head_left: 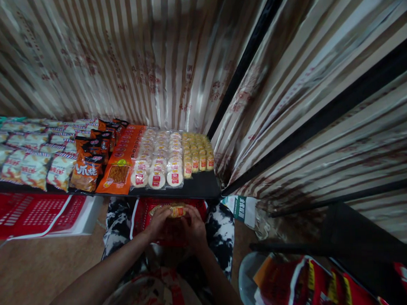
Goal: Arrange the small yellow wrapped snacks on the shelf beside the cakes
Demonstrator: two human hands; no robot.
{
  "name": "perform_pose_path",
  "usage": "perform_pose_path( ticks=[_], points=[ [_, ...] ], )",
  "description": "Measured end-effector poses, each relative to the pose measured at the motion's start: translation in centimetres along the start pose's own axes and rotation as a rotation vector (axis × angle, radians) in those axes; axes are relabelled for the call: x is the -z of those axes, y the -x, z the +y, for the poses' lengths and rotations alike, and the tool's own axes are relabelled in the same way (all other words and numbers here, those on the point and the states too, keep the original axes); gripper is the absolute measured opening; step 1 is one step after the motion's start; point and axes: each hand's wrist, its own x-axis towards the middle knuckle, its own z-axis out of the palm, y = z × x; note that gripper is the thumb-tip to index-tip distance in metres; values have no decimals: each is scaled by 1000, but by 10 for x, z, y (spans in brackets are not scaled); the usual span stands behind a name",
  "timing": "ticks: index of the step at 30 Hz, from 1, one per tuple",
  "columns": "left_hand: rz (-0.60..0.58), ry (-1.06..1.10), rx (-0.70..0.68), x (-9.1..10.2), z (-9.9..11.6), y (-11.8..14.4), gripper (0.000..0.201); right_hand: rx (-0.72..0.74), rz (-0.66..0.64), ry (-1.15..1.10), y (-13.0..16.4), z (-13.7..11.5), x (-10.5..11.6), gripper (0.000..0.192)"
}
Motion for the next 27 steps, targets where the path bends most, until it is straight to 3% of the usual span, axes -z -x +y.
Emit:
perform_pose_path(
  ticks=[3, 7, 11, 18, 23, 27],
  points=[
    [16, -30, 34, 4, 2, -4, 29, 28, -56, 27, 0, 0, 3, 28],
    [-131, -93, -9, 7, 11, -10, 27, 97, -83, 120, -1, -1, 8, 37],
    [-205, -126, -56, 5, 20, -16, 33, 160, -134, 230, -2, -4, 13, 36],
    [-195, -223, -67, -9, 32, -29, 30, 184, -79, 272, -10, -16, 18, 31],
    [-297, -261, -95, -19, 44, -39, 33, 237, -69, 291, -19, -16, 24, 32],
    [-318, -222, -70, -31, 53, -43, 36, 182, -6, 316, -27, -16, 30, 33]
  ],
)
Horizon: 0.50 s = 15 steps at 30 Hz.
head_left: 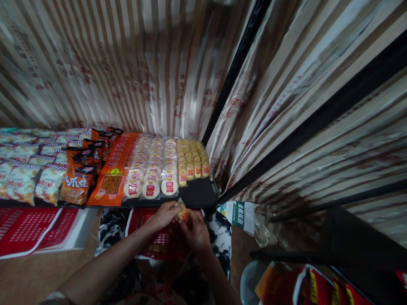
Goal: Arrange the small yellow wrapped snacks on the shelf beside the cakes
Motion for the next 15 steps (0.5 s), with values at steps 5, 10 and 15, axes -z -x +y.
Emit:
perform_pose_path(
  ticks=[5, 10, 15],
  points=[
    [35, 143, -29, -11, 9, -8, 36, -115, 24, 24, -12, 4, 7, 36],
    [155, 323, -25, -18, 16, -14, 38, -211, 65, 5, -27, 11, 10, 38],
    [212, 362, -88, -25, 19, -21, 30, -274, 147, 11, -47, 21, 6, 44]
  ],
)
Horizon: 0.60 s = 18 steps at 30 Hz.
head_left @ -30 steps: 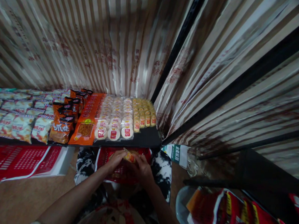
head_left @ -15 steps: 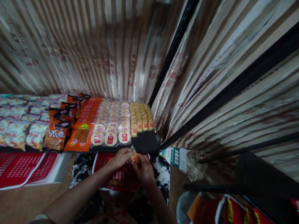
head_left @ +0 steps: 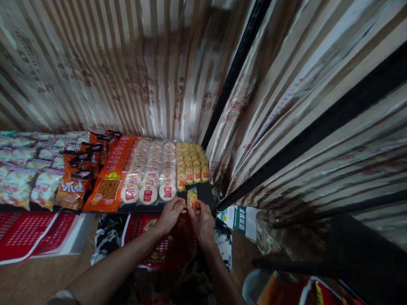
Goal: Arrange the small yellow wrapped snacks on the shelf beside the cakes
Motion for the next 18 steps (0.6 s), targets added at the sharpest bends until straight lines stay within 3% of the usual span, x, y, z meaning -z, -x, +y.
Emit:
perform_pose_path(
  ticks=[18],
  points=[
    [-27, -49, 3, -21, 0, -32, 31, -23, 117, -11, -57, 15, -30, 46]
  ],
)
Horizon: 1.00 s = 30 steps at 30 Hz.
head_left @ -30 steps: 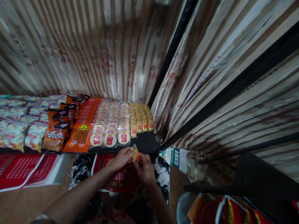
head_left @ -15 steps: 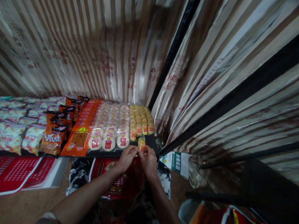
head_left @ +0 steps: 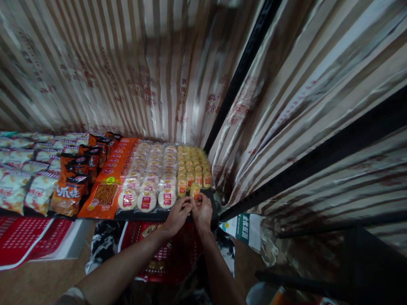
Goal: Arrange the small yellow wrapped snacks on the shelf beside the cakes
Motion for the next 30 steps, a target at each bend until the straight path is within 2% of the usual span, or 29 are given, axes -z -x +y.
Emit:
perform_pose_path(
  ticks=[10, 23, 30],
  points=[
    [124, -56, 11, 6, -10, -11, 41, -52, -13, -32, -16, -3, -11, 52],
    [107, -36, -15, 8, -9, -14, 38, -73, -27, -62, -21, -8, -24, 48],
    [115, -27, 11, 8, -7, -14, 39, -76, -27, -178, -16, -3, -29, 47]
  ],
)
